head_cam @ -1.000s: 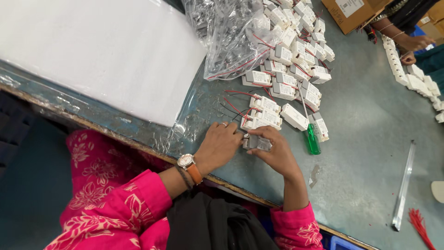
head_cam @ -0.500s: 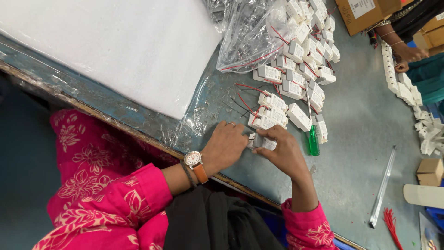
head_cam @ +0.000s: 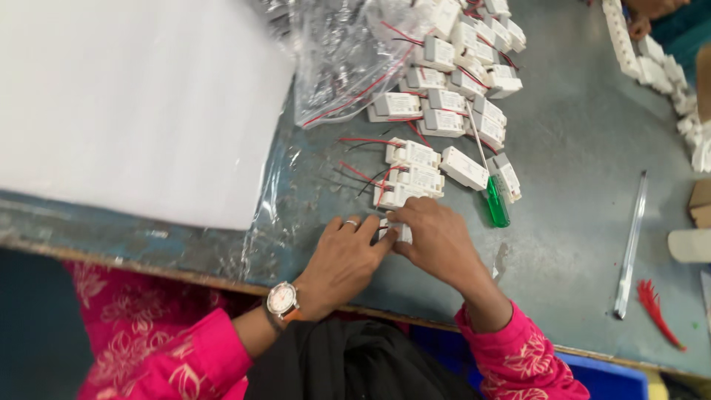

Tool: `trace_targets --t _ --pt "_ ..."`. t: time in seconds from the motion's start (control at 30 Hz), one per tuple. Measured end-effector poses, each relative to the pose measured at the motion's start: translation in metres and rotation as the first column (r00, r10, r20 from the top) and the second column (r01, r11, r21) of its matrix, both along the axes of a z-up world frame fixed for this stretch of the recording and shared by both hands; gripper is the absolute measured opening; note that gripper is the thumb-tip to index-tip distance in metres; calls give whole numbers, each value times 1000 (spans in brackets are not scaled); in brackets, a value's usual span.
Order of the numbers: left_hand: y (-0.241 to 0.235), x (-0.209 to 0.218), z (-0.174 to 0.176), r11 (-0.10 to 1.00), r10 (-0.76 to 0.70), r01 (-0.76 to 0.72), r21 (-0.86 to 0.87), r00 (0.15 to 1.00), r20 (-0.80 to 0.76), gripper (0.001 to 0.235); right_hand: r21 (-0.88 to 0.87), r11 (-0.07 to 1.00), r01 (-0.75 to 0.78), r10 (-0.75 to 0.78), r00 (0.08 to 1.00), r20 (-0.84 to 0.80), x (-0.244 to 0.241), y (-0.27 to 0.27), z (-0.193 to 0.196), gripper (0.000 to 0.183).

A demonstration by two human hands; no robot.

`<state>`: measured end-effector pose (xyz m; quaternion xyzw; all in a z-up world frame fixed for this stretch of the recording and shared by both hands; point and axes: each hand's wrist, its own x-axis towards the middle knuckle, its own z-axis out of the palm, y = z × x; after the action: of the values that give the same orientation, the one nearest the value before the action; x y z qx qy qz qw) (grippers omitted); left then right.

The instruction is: The person assembles small white electrical components by inserting gray plastic clips and tightening screws with a green-handled screwdriver. They then place the finished units into a cardboard box.

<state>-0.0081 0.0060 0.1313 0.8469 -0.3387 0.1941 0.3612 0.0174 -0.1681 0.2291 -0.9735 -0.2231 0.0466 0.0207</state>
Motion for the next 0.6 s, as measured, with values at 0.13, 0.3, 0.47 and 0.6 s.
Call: trace_targets --t 0.13,0.3,0.47,0.6 --pt "0 -1 6 995 -31 33 93 999 -30 42 156 988 -18 23 999 -30 -13 -12 -2 41" --pt "-2 5 11 979 -61 68 191 997 -43 43 100 993 -66 66 998 -4 -6 -9 -1 32" --pt "-5 5 5 985 -38 47 167 997 -62 38 28 998 -62 63 997 -43 -8 -15 -12 32" --pt "-4 8 4 997 -71 73 14 992 -102 30 287 958 -18 24 1000 -17 -14 -31 -19 45"
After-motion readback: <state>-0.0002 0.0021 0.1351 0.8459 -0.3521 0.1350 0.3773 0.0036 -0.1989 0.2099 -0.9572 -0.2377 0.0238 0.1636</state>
